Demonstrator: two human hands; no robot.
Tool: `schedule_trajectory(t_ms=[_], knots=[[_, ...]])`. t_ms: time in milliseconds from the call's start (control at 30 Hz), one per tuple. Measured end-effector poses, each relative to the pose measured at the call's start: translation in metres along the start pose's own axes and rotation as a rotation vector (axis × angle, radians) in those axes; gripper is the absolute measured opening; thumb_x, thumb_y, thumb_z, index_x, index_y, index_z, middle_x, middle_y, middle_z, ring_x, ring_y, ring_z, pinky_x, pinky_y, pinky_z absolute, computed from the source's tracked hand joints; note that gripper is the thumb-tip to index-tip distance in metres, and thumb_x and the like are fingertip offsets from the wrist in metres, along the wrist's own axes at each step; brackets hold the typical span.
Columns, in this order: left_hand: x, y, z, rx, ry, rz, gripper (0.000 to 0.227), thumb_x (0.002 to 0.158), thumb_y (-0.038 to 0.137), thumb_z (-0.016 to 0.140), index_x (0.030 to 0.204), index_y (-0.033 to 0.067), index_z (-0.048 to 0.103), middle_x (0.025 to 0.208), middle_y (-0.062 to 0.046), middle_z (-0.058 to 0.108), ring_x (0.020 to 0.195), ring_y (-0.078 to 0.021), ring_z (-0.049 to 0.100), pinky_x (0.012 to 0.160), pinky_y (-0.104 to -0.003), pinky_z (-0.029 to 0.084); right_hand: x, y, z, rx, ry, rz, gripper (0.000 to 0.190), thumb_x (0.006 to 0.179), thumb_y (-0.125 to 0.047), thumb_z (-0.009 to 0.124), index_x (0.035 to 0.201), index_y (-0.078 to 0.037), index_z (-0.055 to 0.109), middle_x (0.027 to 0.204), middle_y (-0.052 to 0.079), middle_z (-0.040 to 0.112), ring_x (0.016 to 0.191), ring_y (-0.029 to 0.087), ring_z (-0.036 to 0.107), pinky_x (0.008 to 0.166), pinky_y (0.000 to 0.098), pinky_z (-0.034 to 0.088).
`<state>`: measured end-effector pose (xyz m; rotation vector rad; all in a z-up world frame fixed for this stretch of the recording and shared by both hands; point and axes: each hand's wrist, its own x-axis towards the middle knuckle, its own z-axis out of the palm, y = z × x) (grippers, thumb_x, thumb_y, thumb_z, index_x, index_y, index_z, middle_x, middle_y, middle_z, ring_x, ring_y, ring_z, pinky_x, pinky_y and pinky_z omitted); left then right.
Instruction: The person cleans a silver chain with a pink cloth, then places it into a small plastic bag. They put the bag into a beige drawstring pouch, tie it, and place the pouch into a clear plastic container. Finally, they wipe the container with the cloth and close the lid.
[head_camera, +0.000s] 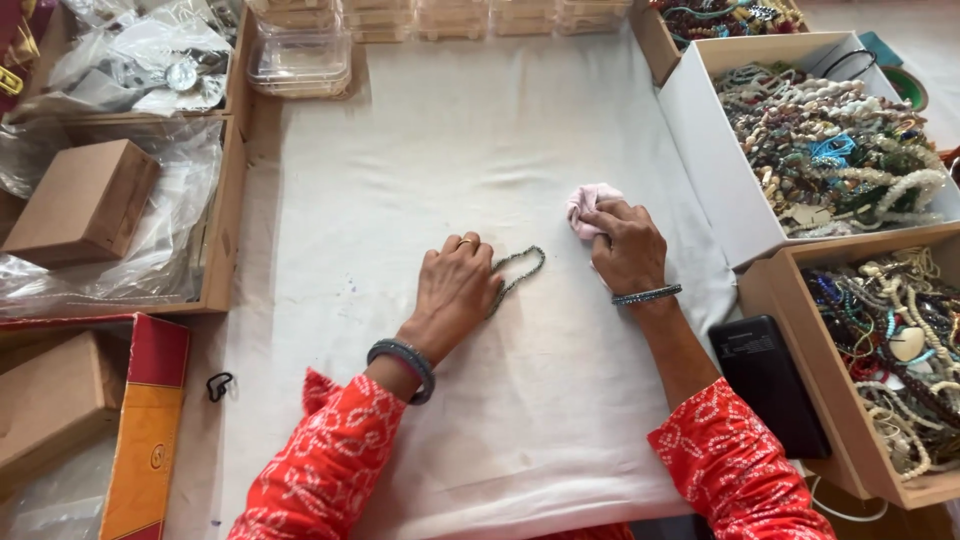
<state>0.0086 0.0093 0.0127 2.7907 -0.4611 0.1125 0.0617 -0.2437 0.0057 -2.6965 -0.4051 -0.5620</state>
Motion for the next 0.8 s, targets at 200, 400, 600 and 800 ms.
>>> schedule_trajectory(t_ms=[200, 400, 600, 800], knots=[[0.012, 0.011, 0.017, 0.165, -0.152, 0.035, 0.013, 0.093, 0.017, 0.068, 0.098, 0.0053, 0.065, 0.102, -0.007, 0.063, 0.096, -0.0196, 0.059, 0.077, -0.034, 0.053, 0.002, -0.006, -0.004, -0.002, 0.008, -0.006, 0.037, 0.08, 0.006, 0.062, 0.106, -0.012, 0.082, 0.114, 0.001, 0.074, 0.093, 0.024, 0.063, 0.083, 0.0356, 0.056], [0.016, 0.008, 0.007, -0.012, -0.151, -0.096, 0.016, 0.102, 0.019, 0.061, 0.108, 0.0043, 0.061, 0.095, -0.008, 0.063, 0.086, -0.0187, 0.059, 0.074, -0.032, 0.053, 0.001, -0.001, 0.0, -0.017, 0.012, -0.019, 0.036, 0.081, 0.004, 0.065, 0.107, -0.013, 0.082, 0.117, 0.001, 0.073, 0.093, 0.022, 0.064, 0.084, 0.0338, 0.057], [0.027, 0.031, -0.002, -0.009, -0.156, -0.029, 0.037, 0.09, 0.036, 0.07, 0.105, 0.0022, 0.064, 0.104, -0.012, 0.06, 0.093, -0.0214, 0.056, 0.072, -0.034, 0.053, 0.001, 0.0, 0.001, -0.018, 0.002, -0.006, 0.033, 0.082, 0.004, 0.065, 0.105, -0.013, 0.081, 0.116, 0.001, 0.074, 0.093, 0.022, 0.064, 0.084, 0.0343, 0.057], [0.026, 0.039, 0.022, 0.178, -0.165, 0.099, 0.012, 0.093, 0.013, 0.067, 0.101, 0.0046, 0.064, 0.103, -0.01, 0.063, 0.093, -0.0205, 0.06, 0.074, -0.036, 0.054, -0.001, -0.002, 0.003, -0.032, 0.017, -0.104, 0.033, 0.082, 0.002, 0.068, 0.107, -0.015, 0.082, 0.117, 0.002, 0.073, 0.097, 0.022, 0.064, 0.086, 0.0346, 0.057]])
